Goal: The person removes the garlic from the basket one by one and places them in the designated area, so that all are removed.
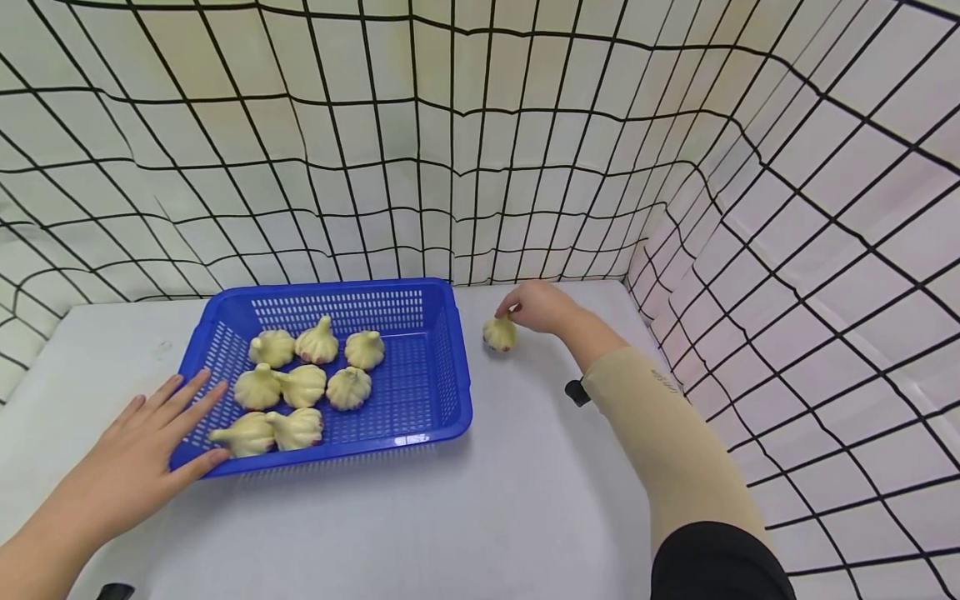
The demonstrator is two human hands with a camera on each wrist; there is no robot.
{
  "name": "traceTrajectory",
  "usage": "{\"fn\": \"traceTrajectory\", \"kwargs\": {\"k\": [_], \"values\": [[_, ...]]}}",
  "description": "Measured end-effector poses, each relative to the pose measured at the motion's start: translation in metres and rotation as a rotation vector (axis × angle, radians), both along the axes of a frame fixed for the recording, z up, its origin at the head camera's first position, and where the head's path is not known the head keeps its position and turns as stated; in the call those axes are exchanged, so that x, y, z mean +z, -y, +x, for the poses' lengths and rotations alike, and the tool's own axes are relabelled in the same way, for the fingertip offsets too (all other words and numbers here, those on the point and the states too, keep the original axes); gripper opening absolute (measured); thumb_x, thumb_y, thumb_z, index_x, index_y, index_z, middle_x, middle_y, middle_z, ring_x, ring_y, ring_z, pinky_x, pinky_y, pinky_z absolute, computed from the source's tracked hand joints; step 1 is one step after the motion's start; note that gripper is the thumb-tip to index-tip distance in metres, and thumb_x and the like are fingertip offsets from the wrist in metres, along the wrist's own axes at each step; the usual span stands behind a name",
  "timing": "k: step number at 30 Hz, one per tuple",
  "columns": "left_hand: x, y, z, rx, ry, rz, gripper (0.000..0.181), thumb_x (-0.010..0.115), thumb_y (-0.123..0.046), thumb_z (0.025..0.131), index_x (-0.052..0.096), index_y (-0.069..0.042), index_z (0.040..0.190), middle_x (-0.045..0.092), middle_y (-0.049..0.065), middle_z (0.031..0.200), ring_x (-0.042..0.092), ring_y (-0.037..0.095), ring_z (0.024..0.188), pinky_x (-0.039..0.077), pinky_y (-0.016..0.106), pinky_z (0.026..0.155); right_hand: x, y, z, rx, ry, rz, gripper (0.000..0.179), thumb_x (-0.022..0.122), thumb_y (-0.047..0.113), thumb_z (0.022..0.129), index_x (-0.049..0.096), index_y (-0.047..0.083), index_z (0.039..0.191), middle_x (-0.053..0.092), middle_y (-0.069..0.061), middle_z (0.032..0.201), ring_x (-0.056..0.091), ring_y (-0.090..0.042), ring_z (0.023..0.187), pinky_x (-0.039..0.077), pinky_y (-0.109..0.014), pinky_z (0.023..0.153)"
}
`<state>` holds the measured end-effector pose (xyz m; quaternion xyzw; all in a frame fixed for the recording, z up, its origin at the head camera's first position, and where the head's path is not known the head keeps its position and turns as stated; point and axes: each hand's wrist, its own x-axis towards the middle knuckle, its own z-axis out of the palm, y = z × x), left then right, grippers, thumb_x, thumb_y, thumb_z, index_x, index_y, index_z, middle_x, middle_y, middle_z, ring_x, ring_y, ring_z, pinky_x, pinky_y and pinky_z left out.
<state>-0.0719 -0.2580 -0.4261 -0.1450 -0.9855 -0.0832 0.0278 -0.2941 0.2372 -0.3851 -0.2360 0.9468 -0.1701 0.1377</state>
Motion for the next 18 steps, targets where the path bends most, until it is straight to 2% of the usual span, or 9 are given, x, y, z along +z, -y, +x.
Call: {"fn": "traceTrajectory", "kwargs": {"k": [6,11,18], "values": [[0.000,0.000,0.000,-0.005,0.002,0.005,0.089,0.057,-0.062,0.092,0.015,-0.023,0.161,0.016,0.018,0.164,-0.007,0.038,0.151,-0.024,0.044,0.114,-0.012,0.000,-0.004,0.002,-0.014,-0.013,0.023,0.062,0.005,0.095,0.078,0.014,0.109,0.072,-0.005,0.115,0.066,-0.021,0.106,0.054,-0.038,0.092],[-0.001,0.001,0.000,-0.007,-0.003,0.006,0.089,0.057,-0.062,0.092,0.017,-0.021,0.160,0.016,0.018,0.164,-0.007,0.038,0.151,-0.024,0.044,0.114,-0.016,0.002,-0.002,0.020,-0.035,-0.026,0.025,0.063,0.003,0.094,0.077,0.015,0.110,0.072,-0.003,0.117,0.064,-0.022,0.111,0.051,-0.040,0.096],[-0.001,0.001,0.000,-0.007,-0.011,0.009,0.089,0.058,-0.061,0.092,0.017,-0.021,0.160,0.016,0.017,0.164,-0.006,0.038,0.151,-0.023,0.044,0.114,-0.022,0.008,0.000,-0.010,0.018,-0.068,0.028,0.061,0.008,0.096,0.072,0.012,0.121,0.069,-0.003,0.123,0.061,-0.023,0.114,0.050,-0.042,0.096]]}}
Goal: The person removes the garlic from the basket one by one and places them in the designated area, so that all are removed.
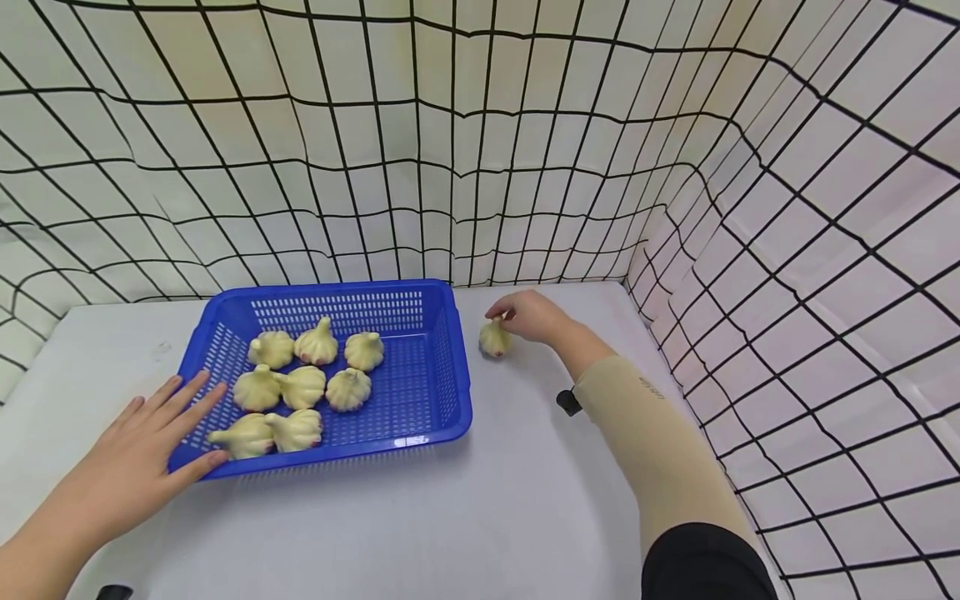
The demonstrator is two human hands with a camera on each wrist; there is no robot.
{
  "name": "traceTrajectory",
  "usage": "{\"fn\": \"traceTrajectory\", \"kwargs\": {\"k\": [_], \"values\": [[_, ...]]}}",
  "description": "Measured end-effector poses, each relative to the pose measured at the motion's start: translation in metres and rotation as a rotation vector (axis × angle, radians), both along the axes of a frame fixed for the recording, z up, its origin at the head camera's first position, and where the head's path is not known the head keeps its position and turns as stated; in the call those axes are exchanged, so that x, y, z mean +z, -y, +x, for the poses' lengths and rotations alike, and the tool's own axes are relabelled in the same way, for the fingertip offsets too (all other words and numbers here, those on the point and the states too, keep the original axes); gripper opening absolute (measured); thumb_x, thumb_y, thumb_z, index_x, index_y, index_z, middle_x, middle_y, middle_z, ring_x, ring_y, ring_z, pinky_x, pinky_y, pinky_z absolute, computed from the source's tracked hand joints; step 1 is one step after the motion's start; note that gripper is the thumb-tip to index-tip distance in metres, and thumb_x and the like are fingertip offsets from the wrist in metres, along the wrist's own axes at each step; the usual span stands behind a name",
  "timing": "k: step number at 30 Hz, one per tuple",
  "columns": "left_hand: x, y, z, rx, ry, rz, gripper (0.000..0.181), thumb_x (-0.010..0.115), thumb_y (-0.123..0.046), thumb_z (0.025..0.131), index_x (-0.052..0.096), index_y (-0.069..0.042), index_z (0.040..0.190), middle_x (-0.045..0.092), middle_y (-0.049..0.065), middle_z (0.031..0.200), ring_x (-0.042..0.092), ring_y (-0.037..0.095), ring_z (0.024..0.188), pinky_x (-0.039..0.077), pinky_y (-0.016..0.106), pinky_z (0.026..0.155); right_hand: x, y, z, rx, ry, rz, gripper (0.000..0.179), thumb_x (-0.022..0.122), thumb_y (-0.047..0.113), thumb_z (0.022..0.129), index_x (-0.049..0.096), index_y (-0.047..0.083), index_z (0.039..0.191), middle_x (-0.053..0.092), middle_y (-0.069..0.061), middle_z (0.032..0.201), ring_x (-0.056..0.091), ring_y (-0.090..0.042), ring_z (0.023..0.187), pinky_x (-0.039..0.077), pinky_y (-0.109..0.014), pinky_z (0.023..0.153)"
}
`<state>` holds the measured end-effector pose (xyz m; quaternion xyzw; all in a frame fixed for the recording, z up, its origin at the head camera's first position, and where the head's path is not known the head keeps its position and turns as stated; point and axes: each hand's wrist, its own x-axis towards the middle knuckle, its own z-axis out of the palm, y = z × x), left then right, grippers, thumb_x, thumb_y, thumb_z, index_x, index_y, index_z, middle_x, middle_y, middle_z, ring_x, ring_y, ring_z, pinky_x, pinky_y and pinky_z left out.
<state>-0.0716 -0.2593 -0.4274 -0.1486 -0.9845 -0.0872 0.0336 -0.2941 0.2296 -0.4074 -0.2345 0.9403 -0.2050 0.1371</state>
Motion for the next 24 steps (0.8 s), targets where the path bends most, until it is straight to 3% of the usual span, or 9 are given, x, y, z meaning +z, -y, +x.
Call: {"fn": "traceTrajectory", "kwargs": {"k": [11,24], "values": [[-0.001,0.001,0.001,0.000,-0.004,0.006,0.090,0.058,-0.061,0.092,0.016,-0.022,0.160,0.016,0.017,0.164,-0.007,0.036,0.151,-0.023,0.044,0.115,-0.012,0.008,0.000,0.023,-0.040,0.038,0.030,0.060,0.012,0.098,0.069,0.017,0.127,0.067,-0.002,0.128,0.060,-0.023,0.118,0.049,-0.043,0.099],[0.000,0.000,0.000,-0.006,-0.008,0.006,0.090,0.059,-0.060,0.092,0.013,-0.024,0.161,0.016,0.017,0.164,-0.006,0.037,0.151,-0.023,0.044,0.115,0.002,-0.011,-0.003,-0.052,-0.075,0.060,0.030,0.060,0.012,0.097,0.071,0.017,0.125,0.067,-0.003,0.127,0.059,-0.026,0.117,0.049,-0.046,0.097]]}}
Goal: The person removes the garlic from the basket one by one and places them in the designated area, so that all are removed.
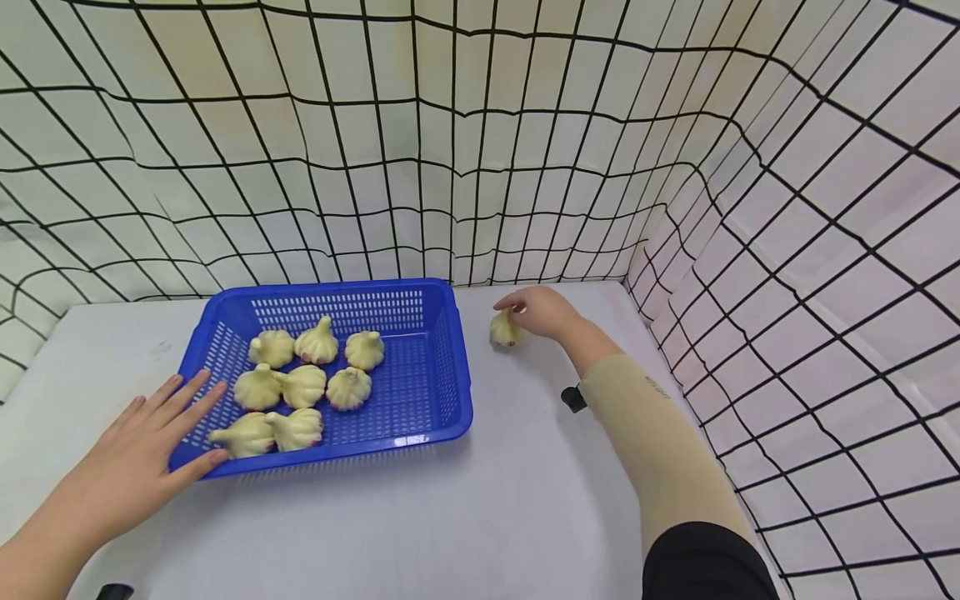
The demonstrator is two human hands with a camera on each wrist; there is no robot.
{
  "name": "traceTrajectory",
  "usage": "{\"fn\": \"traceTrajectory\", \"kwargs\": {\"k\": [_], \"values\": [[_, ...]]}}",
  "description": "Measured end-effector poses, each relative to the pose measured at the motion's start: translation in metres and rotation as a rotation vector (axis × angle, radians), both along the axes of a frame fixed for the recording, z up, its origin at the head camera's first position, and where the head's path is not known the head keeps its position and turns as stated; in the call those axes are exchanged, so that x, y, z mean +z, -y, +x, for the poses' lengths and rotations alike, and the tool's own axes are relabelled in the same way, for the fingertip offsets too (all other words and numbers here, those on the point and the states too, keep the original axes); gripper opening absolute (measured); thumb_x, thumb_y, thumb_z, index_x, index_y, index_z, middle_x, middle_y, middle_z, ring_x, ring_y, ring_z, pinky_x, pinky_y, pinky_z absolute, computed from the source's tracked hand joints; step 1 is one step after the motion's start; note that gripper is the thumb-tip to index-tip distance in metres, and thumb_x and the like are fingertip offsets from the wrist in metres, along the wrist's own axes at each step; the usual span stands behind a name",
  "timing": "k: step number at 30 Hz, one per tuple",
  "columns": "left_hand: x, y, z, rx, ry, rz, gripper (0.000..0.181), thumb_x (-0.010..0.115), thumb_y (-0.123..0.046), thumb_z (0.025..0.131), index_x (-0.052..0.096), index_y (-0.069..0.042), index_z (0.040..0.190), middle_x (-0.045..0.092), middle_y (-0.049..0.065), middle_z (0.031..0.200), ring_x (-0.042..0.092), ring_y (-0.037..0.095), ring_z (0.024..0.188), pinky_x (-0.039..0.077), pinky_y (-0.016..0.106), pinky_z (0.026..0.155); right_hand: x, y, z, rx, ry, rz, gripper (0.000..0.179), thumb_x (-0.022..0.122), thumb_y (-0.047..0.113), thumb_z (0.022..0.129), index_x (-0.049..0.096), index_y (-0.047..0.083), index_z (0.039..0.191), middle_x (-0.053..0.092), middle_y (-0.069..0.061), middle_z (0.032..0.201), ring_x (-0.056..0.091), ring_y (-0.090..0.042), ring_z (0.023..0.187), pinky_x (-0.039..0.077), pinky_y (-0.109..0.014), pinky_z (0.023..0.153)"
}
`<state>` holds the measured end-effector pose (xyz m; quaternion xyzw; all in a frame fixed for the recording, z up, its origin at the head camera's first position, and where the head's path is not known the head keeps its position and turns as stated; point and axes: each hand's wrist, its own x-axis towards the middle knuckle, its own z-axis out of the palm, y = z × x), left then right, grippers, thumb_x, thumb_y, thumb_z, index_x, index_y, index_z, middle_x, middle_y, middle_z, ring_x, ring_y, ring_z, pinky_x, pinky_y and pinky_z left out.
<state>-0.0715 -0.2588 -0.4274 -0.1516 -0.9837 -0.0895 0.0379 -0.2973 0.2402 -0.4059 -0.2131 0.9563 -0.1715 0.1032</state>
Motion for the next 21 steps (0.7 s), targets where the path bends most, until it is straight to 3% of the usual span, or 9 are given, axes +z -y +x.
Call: {"fn": "traceTrajectory", "kwargs": {"k": [12,21], "values": [[0.002,-0.001,0.001,0.012,0.010,-0.001,0.089,0.058,-0.062,0.092,0.017,-0.021,0.160,0.016,0.018,0.164,-0.005,0.038,0.151,-0.023,0.044,0.114,-0.017,0.002,-0.001,-0.018,0.073,-0.040,0.037,0.062,0.017,0.097,0.065,0.018,0.133,0.067,-0.006,0.123,0.058,-0.026,0.119,0.048,-0.045,0.097],[0.002,-0.001,0.000,0.010,0.008,0.000,0.089,0.058,-0.061,0.092,0.016,-0.022,0.161,0.017,0.019,0.164,-0.006,0.038,0.151,-0.023,0.044,0.114,-0.025,0.005,0.001,-0.005,0.063,-0.041,0.046,0.063,0.015,0.095,0.059,0.023,0.140,0.061,-0.007,0.137,0.052,-0.027,0.129,0.044,-0.048,0.104]]}}
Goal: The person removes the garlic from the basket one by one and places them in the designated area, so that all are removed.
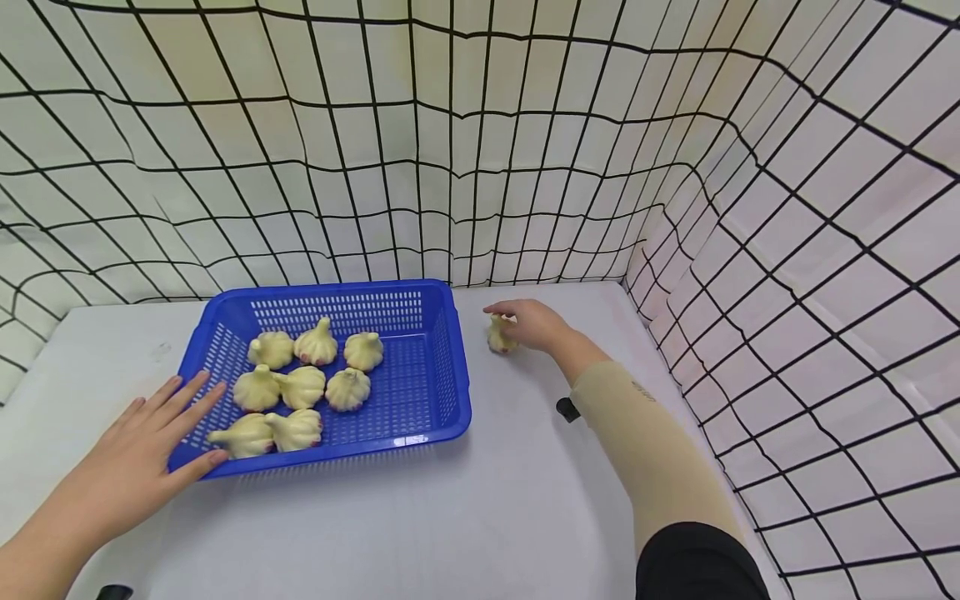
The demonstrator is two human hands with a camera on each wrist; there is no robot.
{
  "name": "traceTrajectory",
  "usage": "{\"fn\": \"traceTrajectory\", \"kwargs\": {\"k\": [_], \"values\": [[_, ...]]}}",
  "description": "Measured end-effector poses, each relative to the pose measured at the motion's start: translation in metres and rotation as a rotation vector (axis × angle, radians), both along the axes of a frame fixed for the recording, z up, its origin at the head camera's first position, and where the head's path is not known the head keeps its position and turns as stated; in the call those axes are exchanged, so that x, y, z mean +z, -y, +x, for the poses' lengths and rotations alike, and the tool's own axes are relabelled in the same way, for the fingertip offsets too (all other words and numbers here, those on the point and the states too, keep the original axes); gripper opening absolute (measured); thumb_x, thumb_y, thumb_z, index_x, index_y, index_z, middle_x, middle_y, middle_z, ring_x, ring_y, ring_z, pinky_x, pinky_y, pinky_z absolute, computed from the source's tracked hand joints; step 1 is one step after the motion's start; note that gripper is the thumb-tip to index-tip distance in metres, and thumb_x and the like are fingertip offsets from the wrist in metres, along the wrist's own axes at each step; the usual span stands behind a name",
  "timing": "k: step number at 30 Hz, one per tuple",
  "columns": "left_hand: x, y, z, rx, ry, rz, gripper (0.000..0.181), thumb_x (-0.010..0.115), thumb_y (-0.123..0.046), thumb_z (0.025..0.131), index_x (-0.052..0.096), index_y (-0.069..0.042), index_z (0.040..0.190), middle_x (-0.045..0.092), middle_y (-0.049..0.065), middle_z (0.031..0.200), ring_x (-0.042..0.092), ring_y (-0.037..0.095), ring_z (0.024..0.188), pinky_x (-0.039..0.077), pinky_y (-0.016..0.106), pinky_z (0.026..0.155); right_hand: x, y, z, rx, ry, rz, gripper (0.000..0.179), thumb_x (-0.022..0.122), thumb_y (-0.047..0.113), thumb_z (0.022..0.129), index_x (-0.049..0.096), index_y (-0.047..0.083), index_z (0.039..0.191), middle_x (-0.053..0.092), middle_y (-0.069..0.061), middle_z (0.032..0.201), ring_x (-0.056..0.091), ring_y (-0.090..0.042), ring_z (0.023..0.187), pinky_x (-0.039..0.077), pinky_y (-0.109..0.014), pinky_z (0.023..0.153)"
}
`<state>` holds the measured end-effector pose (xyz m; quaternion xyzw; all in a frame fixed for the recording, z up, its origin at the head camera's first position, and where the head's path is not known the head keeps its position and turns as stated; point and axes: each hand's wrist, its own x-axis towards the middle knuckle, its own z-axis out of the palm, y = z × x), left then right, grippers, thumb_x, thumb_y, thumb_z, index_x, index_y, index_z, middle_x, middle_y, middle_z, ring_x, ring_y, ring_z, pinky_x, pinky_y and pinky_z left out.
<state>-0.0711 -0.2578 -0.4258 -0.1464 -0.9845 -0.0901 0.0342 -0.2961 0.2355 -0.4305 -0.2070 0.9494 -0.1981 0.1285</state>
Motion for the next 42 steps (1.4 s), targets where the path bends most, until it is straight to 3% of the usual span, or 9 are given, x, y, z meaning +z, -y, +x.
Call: {"fn": "traceTrajectory", "kwargs": {"k": [21,36,42], "values": [[-0.003,0.000,0.000,-0.007,-0.004,-0.007,0.089,0.058,-0.061,0.092,0.018,-0.020,0.160,0.018,0.020,0.163,-0.005,0.039,0.151,-0.023,0.045,0.114,0.003,-0.006,0.007,0.022,-0.010,-0.006,0.046,0.066,0.024,0.095,0.058,0.021,0.141,0.060,-0.005,0.137,0.052,-0.027,0.128,0.042,-0.049,0.106],[-0.001,0.001,-0.002,-0.008,-0.001,-0.023,0.090,0.057,-0.064,0.091,0.019,-0.020,0.160,0.016,0.019,0.164,-0.004,0.041,0.150,-0.025,0.045,0.113,0.036,-0.004,0.006,0.027,-0.053,0.000,0.048,0.072,0.035,0.091,0.061,0.027,0.137,0.057,-0.002,0.142,0.051,-0.026,0.130,0.046,-0.046,0.104],[0.000,0.001,-0.001,-0.003,0.004,-0.029,0.089,0.056,-0.064,0.092,0.021,-0.019,0.160,0.017,0.020,0.163,-0.003,0.041,0.150,-0.025,0.044,0.113,0.050,-0.002,0.007,0.041,-0.051,-0.018,0.049,0.073,0.036,0.091,0.061,0.025,0.137,0.061,-0.004,0.136,0.054,-0.027,0.125,0.048,-0.047,0.100]]}}
